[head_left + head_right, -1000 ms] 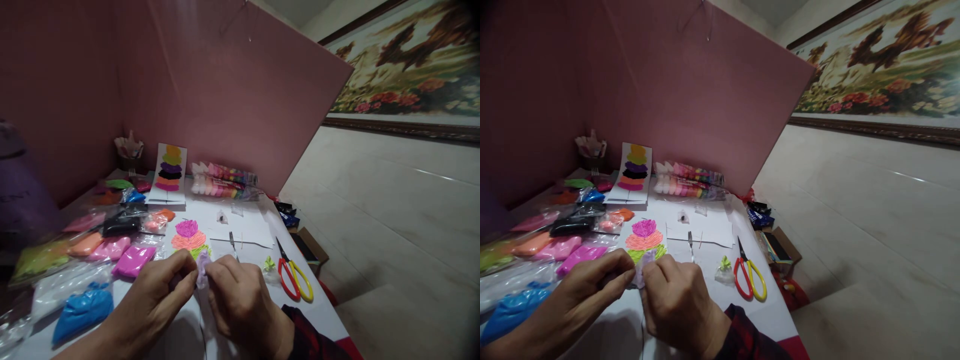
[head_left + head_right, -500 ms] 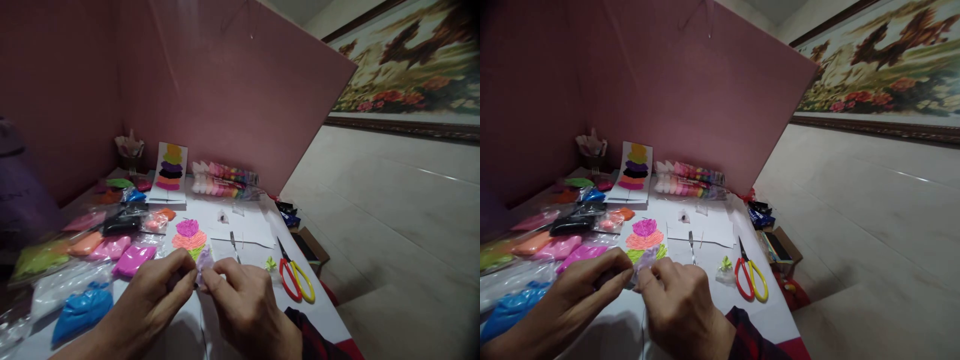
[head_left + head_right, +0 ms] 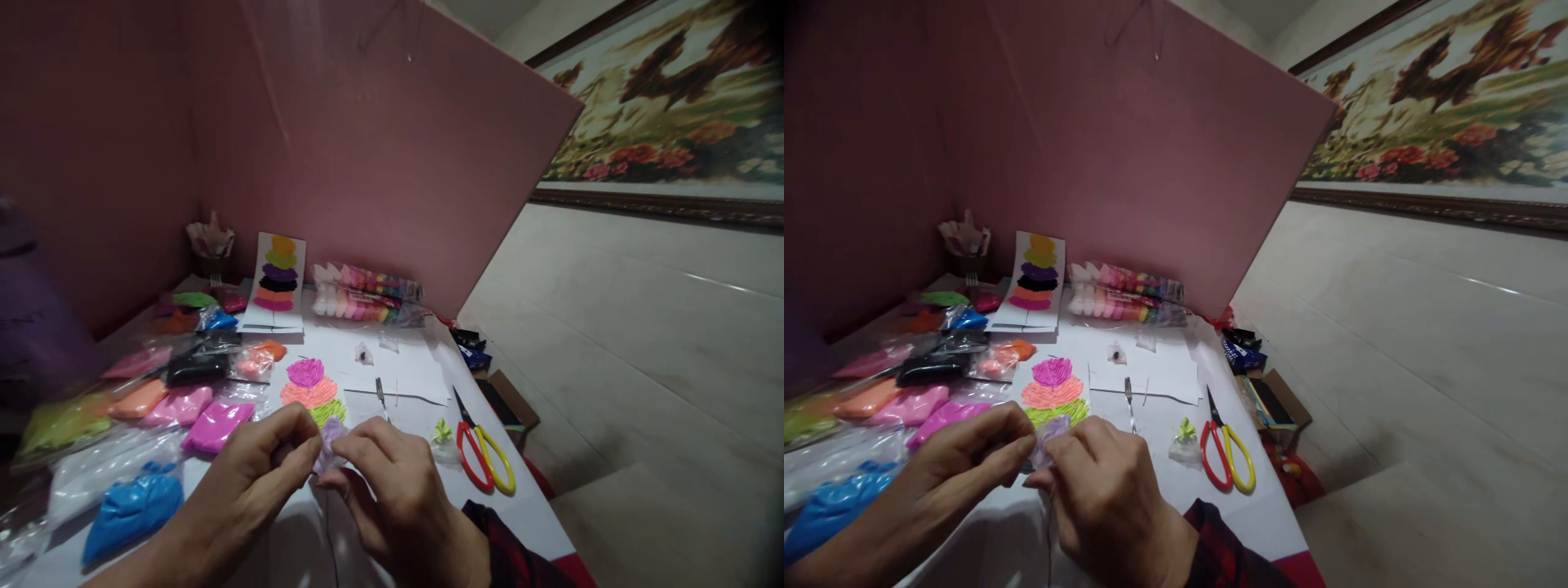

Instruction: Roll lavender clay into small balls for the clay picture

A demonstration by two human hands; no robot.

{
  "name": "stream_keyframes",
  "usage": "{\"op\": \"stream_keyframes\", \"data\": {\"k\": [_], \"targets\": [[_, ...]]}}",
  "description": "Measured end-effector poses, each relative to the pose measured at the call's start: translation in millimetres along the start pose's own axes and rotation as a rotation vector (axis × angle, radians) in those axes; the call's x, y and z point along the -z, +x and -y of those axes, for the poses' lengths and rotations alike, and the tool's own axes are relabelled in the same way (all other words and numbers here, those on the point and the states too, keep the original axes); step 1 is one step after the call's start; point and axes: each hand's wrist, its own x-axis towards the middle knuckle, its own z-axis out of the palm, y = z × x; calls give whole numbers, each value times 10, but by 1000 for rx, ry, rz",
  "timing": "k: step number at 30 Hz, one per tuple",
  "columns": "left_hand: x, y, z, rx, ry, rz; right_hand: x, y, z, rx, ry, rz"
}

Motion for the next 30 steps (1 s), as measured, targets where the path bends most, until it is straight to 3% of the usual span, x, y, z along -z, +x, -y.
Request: {"op": "stream_keyframes", "data": {"k": [9, 12, 15, 21, 24, 26, 28, 30], "targets": [[-52, -38, 16, -103, 66, 29, -43, 37, -15, 51, -253, 76], [-53, -33, 34, -119, 86, 19, -59, 28, -26, 46, -235, 101], [-28, -13, 43, -78, 48, -20, -61, 5, -41, 19, -37, 49], [15, -6, -48, -38, -38, -73, -48, -16, -24, -67, 420, -213], [32, -19, -73, -21, -123, -49, -5, 15, -14, -125, 518, -186], [65, -25, -49, -7, -132, -97, 33, 33, -22, -164, 579, -125], [118, -25, -12, 9, -71, -155, 62, 40, -39, -177, 642, -71], [175, -16, 9, 29, 17, -132, 76, 37, -60, -191, 707, -35]]}}
